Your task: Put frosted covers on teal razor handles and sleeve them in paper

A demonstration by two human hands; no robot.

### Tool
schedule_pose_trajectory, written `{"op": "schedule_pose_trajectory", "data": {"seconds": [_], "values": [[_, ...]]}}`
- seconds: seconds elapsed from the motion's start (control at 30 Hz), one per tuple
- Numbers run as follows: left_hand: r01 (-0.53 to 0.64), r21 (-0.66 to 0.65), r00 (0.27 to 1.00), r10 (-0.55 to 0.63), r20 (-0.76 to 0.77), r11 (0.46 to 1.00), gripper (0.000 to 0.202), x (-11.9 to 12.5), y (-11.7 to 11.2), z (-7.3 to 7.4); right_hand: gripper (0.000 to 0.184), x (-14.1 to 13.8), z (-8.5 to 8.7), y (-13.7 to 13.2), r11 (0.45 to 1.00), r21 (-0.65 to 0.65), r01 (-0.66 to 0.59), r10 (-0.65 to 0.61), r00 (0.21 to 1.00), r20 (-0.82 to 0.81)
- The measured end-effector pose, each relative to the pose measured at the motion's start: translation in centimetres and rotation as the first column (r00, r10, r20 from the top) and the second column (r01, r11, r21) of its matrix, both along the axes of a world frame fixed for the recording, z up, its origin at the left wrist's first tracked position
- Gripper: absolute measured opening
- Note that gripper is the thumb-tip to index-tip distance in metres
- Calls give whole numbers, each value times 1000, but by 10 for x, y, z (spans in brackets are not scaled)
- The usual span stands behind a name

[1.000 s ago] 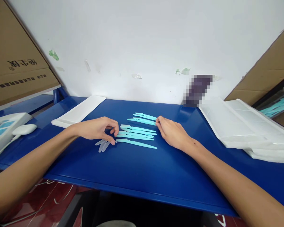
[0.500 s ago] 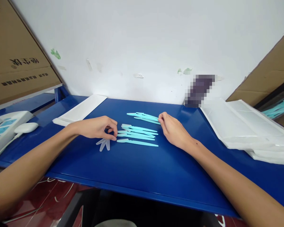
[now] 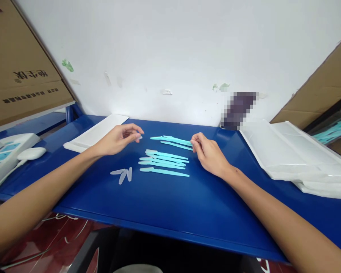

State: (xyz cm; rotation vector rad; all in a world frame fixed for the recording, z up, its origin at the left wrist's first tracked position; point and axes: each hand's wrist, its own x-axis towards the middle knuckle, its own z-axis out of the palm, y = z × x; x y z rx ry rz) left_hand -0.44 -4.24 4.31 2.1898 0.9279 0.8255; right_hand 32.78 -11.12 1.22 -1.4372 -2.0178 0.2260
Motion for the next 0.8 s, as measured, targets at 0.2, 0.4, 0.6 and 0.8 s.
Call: {"op": "schedule_pose_trajectory", "data": {"seconds": [0.2, 0.4, 0.6, 0.8], "values": [[-94, -327, 897, 222, 381, 940, 44, 10, 11, -23, 31, -6, -1, 3, 991, -133, -34, -29, 895, -446], [-29, -538, 830, 320, 457, 842, 27, 19, 5, -24, 39, -11, -4, 2, 987, -142, -79, -1, 870, -492], [38, -579, 837, 291, 463, 814, 20, 24, 0, -23, 38, -12, -4, 1, 991, -115, -66, -4, 853, -522], [53, -640, 827, 325, 458, 767, 22, 28, -6, -21, 29, -14, -2, 2, 995, -80, -65, -3, 758, -652]]}}
